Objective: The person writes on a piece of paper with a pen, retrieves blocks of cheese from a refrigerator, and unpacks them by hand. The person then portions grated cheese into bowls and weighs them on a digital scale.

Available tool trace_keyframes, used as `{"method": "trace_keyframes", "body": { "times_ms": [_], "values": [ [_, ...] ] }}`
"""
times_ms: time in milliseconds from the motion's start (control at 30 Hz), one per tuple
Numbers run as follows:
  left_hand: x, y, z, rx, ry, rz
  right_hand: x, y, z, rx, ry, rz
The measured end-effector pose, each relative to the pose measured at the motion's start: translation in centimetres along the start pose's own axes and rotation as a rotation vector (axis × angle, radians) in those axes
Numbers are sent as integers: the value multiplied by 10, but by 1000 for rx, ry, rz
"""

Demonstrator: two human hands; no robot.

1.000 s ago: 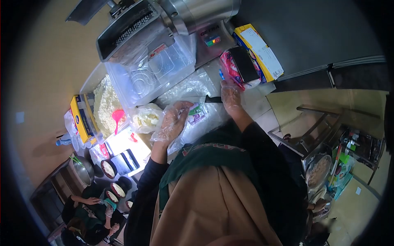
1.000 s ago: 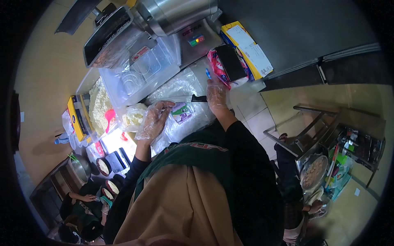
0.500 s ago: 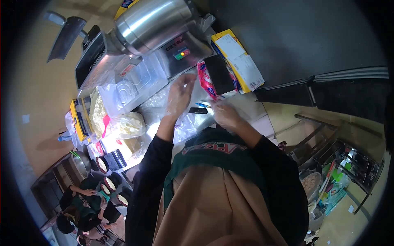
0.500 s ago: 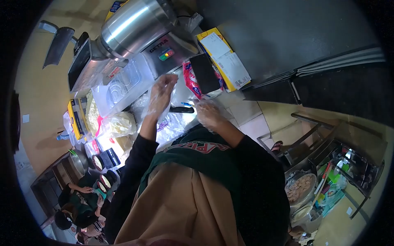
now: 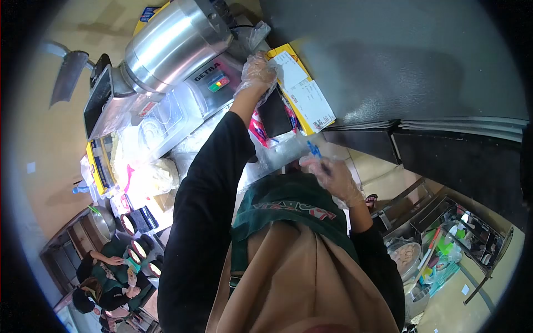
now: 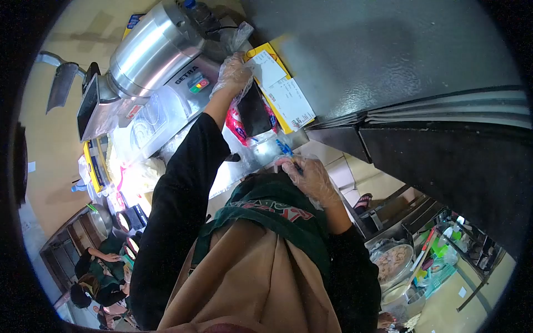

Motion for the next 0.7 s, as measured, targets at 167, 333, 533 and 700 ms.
{"method": "trace_keyframes", "body": {
  "times_ms": [167, 333, 533, 700],
  "values": [
    [26, 9, 13, -118, -69, -6, -5, -14, 27, -73, -376, -223],
    [81, 69, 60, -96, 15, 71, -7, -11, 26, -207, -229, -74],
    [5, 12, 34, -848, -168, 386, -6, -26, 61, 67, -375, -214],
    [-30, -18, 28, -1105, -148, 452, -6, -28, 76, -10, -459, -218]
  ]
}}
Point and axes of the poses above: each hand's wrist, its own x-axis towards the middle knuckle, its own y-axis out of the palm, z = x × y, the point moved 6 cm from there along x, towards the middle knuckle, and after that the axes turned 12 degrees about -y, right-handed, at the moved point
